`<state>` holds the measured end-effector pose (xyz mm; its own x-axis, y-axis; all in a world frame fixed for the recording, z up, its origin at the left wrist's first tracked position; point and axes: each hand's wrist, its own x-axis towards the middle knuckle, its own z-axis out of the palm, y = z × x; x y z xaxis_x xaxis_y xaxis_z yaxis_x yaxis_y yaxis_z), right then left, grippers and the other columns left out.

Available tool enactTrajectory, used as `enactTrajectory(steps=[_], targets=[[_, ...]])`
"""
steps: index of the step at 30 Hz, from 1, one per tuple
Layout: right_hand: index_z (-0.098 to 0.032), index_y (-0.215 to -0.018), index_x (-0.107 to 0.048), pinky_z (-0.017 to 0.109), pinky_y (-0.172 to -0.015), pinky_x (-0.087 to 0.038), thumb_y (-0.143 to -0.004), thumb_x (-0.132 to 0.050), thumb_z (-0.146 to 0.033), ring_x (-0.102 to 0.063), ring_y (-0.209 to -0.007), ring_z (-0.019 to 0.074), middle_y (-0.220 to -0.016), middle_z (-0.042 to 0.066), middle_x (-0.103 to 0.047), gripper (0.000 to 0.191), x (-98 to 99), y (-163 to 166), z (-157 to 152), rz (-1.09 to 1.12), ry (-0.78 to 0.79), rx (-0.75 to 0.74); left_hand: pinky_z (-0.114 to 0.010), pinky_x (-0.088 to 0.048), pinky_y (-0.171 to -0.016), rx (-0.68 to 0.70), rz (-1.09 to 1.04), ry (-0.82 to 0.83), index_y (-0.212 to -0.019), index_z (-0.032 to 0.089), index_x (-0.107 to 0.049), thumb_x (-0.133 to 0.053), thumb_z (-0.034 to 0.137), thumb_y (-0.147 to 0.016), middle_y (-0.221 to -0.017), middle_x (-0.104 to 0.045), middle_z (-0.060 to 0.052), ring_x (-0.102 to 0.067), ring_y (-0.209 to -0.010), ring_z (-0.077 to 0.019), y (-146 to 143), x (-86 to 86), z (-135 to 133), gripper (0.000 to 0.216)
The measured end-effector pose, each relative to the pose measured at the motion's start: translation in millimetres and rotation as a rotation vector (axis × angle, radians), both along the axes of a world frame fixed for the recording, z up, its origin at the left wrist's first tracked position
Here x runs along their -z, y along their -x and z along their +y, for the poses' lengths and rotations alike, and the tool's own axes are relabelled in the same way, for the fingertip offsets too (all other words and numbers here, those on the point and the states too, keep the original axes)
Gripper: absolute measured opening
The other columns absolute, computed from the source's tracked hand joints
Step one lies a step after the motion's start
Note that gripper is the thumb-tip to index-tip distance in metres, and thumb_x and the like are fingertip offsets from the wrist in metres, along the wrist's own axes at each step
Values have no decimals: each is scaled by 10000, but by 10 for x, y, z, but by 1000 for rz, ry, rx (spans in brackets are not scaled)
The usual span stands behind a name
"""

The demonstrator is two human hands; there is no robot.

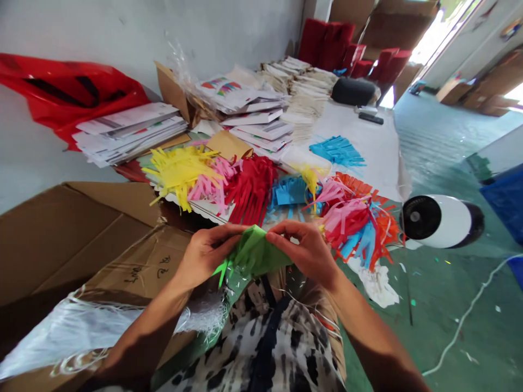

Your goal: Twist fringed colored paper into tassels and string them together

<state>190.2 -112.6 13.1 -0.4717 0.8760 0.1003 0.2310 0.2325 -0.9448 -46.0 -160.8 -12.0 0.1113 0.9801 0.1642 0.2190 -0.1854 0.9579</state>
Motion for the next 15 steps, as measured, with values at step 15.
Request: enactTrajectory(steps=[15], targets=[[-212, -904, -684, 246, -613, -429, -1012, -657, -450, -557, -710, 134, -803, 2, -642, 263, 16, 380, 58, 55, -144, 142, -264, -628, -863, -132, 262, -492, -1481, 227, -598, -522, 215, -1079, -1281, -786, -103, -793, -1065, -184, 193, 218, 120, 409]])
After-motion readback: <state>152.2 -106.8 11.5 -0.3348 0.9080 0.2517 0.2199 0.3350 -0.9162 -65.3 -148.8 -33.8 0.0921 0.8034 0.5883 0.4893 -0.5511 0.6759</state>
